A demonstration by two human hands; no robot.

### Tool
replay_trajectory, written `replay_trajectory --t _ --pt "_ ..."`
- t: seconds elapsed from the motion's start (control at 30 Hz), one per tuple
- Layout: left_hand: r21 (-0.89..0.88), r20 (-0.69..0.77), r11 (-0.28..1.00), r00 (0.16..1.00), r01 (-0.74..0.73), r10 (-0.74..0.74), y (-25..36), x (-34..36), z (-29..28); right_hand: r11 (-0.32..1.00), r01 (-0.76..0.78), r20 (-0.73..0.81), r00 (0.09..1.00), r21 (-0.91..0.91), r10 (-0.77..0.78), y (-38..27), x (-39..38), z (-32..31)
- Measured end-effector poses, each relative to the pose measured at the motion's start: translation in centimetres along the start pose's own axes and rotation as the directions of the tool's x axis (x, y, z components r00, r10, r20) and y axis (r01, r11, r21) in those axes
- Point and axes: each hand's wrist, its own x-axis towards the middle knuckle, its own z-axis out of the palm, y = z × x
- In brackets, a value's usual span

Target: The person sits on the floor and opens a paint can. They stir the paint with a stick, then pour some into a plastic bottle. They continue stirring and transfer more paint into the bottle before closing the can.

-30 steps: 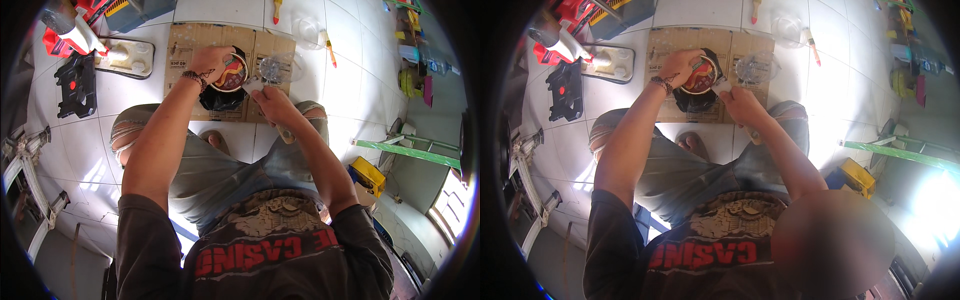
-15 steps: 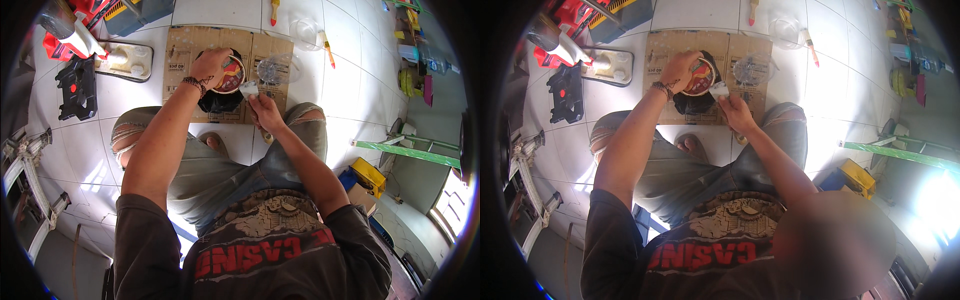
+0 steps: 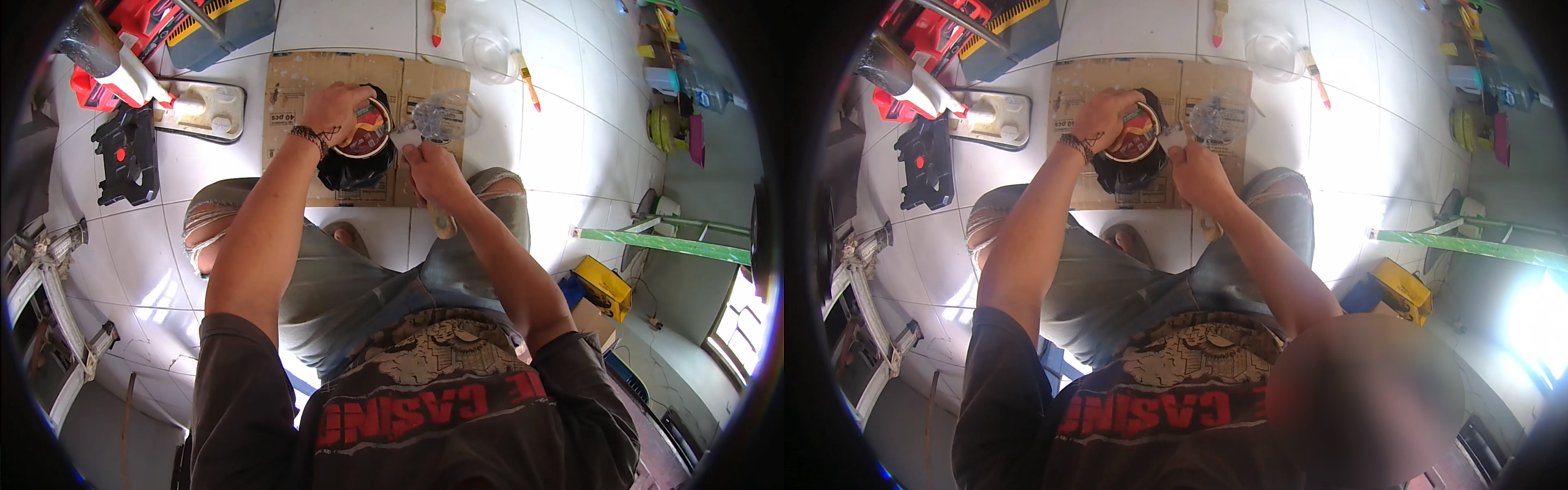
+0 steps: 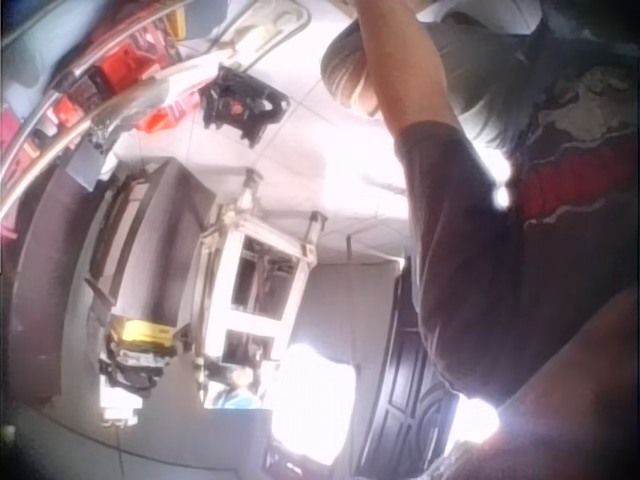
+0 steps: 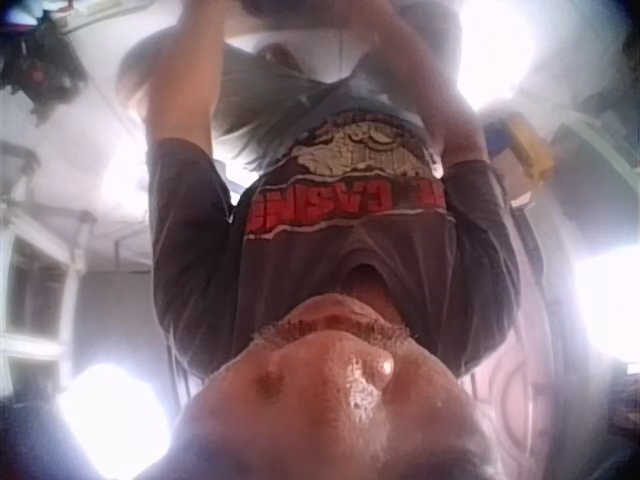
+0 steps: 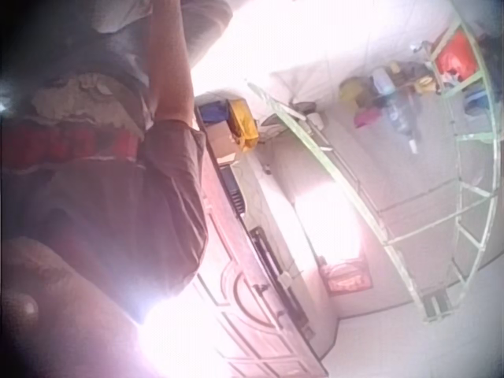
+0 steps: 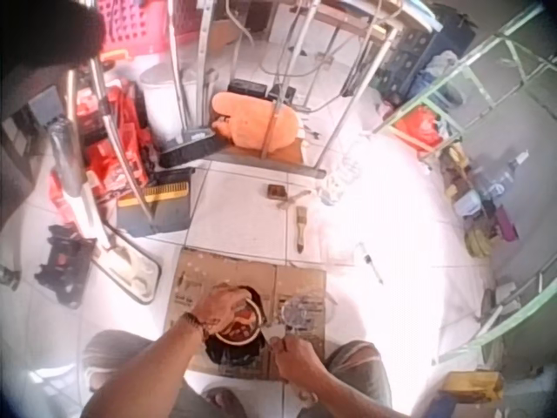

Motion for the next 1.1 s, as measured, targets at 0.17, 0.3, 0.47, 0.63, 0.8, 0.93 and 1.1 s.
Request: replay_trajectory --t 0.17,0.3,0.47,0.63,0.8,0.93,1.1 --pt "0.003 -0.024 0.996 0.996 -0.084 0.084 -1.2 -0.1 0.6 0.998 -0.058 0.187 0.981 0.022 0.053 -0.6 -0.2 -0.5" --pt "0.02 -0.027 0.993 0.993 -0.118 0.119 -2.0 0.1 1.3 0.994 -0.052 0.228 0.973 0.091 0.03 0.5 0.3 -0.6" --pt "-0.014 -0.034 0.99 0.989 -0.141 0.141 -1.6 0.2 1.1 0.962 0.006 0.25 0.965 0.274 -0.078 4.6 2.3 0.3" --pt "-0.015 -0.012 0.987 0.987 -0.162 0.162 -2.1 0.6 1.5 0.883 0.067 0.235 0.952 0.465 -0.196 6.3 2.6 2.2" --pt "-0.048 -0.222 0.998 0.973 0.05 -0.06 -0.7 -0.3 1.6 0.987 -0.029 0.098 0.995 0.16 0.014 0.4 0.0 -0.4" --pt "-0.053 -0.076 0.984 0.982 0.169 -0.173 0.0 -0.9 0.4 0.998 0.035 0.023 0.999 0.05 -0.036 0.1 1.3 -0.9" --pt "-0.222 -0.118 0.958 0.97 0.182 -0.211 -1.0 -2.2 0.4 0.995 0.062 -0.072 0.995 -0.074 -0.067 -0.8 0.7 0.2"
